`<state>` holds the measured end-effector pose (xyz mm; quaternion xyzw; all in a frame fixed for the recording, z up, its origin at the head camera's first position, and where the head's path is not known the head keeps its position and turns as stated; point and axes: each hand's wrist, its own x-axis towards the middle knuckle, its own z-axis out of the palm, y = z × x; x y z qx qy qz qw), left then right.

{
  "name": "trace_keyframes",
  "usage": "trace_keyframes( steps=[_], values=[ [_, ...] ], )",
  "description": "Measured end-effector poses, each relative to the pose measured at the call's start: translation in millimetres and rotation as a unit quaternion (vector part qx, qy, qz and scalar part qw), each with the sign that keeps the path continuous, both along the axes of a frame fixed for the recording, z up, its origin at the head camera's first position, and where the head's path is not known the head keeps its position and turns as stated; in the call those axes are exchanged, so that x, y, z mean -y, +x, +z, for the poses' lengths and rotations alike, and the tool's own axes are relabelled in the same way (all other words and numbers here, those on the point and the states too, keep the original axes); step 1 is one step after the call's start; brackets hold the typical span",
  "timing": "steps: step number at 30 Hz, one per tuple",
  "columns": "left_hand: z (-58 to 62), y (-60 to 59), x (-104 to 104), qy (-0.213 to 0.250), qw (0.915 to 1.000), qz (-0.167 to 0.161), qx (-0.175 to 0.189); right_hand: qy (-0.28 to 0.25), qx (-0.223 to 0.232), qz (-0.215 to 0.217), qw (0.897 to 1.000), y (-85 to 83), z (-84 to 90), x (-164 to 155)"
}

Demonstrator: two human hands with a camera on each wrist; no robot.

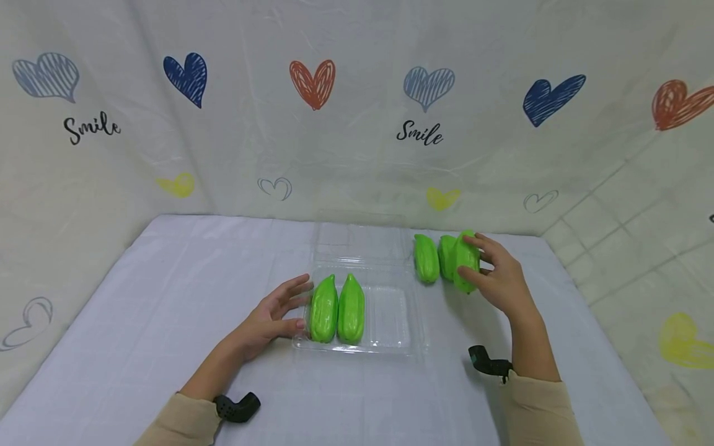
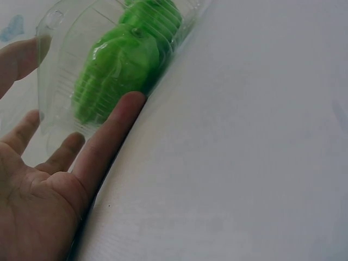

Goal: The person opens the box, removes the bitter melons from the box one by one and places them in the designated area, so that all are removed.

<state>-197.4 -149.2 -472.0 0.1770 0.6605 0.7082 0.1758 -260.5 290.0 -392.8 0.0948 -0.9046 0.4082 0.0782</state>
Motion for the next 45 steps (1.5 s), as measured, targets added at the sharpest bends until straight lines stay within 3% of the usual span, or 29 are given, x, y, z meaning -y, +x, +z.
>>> trace_keyframes(
  steps=[16, 29, 45],
  values=[
    [-1.6, -1.1, 0.0, -0.003, 1.0, 0.002, -0.004, 0.017, 0.03, -0.031, 0.999, -12.5, -5.6, -18.4],
    [-1.4, -1.2, 0.0, 0.0, 1.0, 0.002, -0.004, 0.038, 0.037, -0.032, 0.998, -21.2, -2.9, -31.7],
    [-2.1, -0.9, 0.3, -0.003, 0.9999, 0.003, -0.009, 0.04, 0.054, -0.034, 0.997, -33.7, -14.8, -42.5]
  ],
)
